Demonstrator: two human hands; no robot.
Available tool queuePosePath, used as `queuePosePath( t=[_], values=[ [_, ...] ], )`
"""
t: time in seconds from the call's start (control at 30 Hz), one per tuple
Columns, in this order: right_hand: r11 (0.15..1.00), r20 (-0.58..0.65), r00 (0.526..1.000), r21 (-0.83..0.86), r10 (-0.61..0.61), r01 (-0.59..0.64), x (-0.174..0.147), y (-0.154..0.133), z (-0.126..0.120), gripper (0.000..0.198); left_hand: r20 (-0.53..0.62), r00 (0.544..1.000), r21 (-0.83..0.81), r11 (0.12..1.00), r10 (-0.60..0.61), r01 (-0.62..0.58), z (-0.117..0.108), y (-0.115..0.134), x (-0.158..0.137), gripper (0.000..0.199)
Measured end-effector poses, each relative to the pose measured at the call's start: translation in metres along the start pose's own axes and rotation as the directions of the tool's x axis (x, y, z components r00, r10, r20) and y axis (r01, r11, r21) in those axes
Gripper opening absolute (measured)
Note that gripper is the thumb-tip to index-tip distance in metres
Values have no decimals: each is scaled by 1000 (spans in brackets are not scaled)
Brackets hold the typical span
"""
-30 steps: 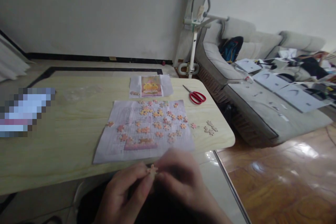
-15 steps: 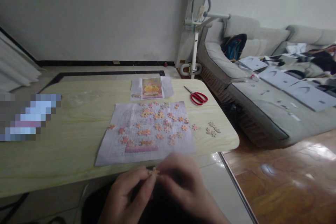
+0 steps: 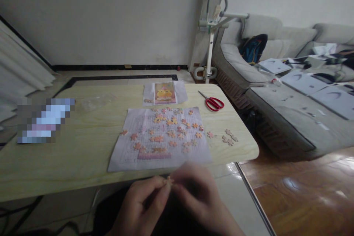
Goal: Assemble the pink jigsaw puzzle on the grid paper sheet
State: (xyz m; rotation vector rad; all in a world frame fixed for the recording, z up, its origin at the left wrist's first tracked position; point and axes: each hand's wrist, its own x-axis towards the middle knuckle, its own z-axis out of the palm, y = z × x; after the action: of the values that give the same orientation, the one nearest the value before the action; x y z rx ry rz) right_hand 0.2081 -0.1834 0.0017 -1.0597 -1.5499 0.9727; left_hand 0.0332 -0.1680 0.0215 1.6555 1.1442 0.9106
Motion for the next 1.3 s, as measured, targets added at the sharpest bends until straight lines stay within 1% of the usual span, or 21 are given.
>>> queuePosePath(
  t=[0.1, 0.17, 0.33, 0.47, 0.53, 0.6, 0.7, 0.8, 0.87, 0.93, 1.03, 1.13, 1.3],
  values=[
    [1000, 1, 1000, -21, 15, -15, 0, 0, 0, 9, 31, 999, -10, 1000, 9, -8, 0, 0, 1, 31],
    [999, 3, 1000, -37, 13, -13, 0, 1, 0, 9, 25, 1000, -5, 1000, 12, -12, 0, 0, 1, 28],
    [999, 10, 1000, -41, 8, -7, -1, 1, -1, 9, -33, 997, 11, 997, 72, -72, 0, -2, -2, 19],
    [999, 10, 1000, -52, 8, -7, 0, 1, -1, 9, -69, 994, 55, 996, 79, -75, -1, -2, -3, 18],
    [999, 1, 1000, -54, -4, 4, 0, 1, 0, 8, -44, 995, 59, 994, 92, -89, -1, 0, -1, 20],
    [999, 1, 1000, -39, -4, 4, 0, 3, 0, 9, 6, 996, 41, 995, 92, -92, -2, 4, 2, 24],
    [1000, 31, 999, -9, 24, -23, 0, 5, -1, 10, 72, 995, 6, 997, 73, -74, -2, 7, 5, 28],
    [999, 60, 997, 7, 42, -43, -1, 5, -2, 13, 72, 995, 25, 997, 76, -78, -2, 4, 4, 27],
    [999, 62, 997, 12, 38, -39, -1, 5, -2, 14, 37, 997, 66, 995, 74, -76, -3, 2, 3, 24],
    [1000, 58, 998, 9, 24, -24, -1, 4, -2, 15, 32, 996, 73, 994, 77, -79, -4, 1, 2, 23],
    [1000, 43, 999, -7, -6, 6, -1, 6, -2, 15, 74, 994, 13, 996, 85, -86, -4, 1, 4, 26],
    [999, 28, 999, -27, -25, 26, -1, 7, -2, 15, 121, 991, -41, 998, 60, -55, -3, 0, 6, 28],
    [995, 11, 997, -74, -70, 71, -1, 6, -4, 15, 145, 989, -22, 1000, 7, -4, -2, -5, 2, 27]
  ],
)
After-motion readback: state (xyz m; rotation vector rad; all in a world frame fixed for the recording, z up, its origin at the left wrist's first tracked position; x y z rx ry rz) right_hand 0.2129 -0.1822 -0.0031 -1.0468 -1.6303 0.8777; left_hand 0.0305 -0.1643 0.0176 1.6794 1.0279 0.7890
